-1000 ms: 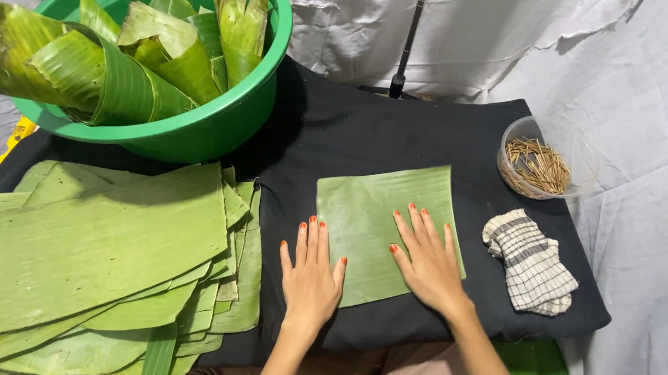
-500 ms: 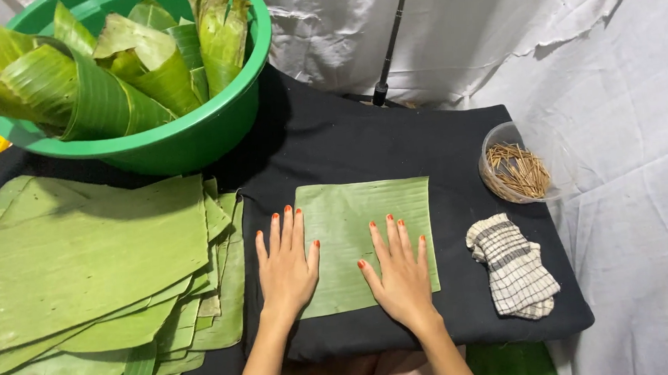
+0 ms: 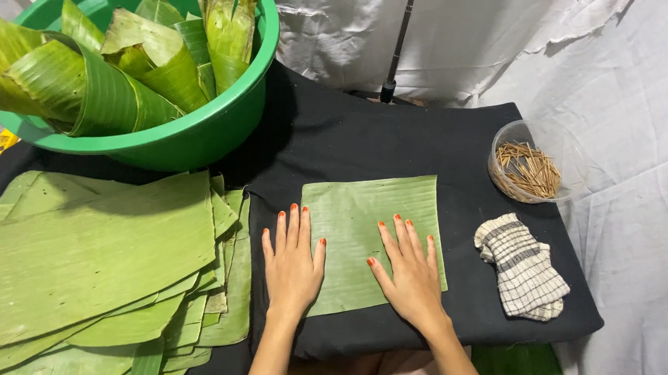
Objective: Cleaning banana leaves with a cloth and folding them into cone shapes, secured with small wooden sticks.
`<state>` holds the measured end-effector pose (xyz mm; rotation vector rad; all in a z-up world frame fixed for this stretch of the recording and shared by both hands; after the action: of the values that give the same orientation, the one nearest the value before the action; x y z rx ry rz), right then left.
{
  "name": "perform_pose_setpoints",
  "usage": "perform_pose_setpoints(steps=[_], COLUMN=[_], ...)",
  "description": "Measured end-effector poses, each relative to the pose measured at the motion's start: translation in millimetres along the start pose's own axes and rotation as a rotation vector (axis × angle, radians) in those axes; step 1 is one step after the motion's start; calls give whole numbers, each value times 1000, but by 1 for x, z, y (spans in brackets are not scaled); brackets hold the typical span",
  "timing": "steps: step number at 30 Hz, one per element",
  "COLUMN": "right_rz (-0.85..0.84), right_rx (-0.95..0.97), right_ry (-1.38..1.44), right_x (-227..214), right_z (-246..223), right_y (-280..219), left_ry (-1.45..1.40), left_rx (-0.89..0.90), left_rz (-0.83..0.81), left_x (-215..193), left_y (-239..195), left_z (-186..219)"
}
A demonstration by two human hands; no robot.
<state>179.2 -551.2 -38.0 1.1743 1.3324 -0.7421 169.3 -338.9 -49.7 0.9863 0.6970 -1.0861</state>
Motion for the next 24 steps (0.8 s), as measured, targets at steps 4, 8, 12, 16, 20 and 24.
perform_pose_setpoints(steps=[4,8,12,16,20,24], right_rz=[-7,-7,173,282,368,276], right_rx=[10,49,251,297,377,466], right_ry=[13,113,230,222,-198,-325], right_x=[-5,-19,-66,-76,-53,-29], right_z=[2,16,31,57,88,101], right_y=[0,-1,-7,-11,-23,-35], left_ry=[-21,-10,44,15,19,13], left_rx=[-11,-1,20,-14,-10,-9], left_rz=[-8,5,41,-11,1,-6], left_x=[-1,-2,-2,0,0,0], left_y=[-1,-1,-1,0,0,-2], left_z=[0,-1,2,2,2,1])
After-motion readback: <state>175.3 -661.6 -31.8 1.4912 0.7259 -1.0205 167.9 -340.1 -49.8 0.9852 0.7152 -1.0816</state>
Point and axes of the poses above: each hand's wrist, its own y-axis towards the middle knuckle, its own x-axis out of the palm, z = x × y, the point moved 1 cm from there along y, towards the middle knuckle, and after that the axes turned 8 degrees about -y, right-handed, at the moved point
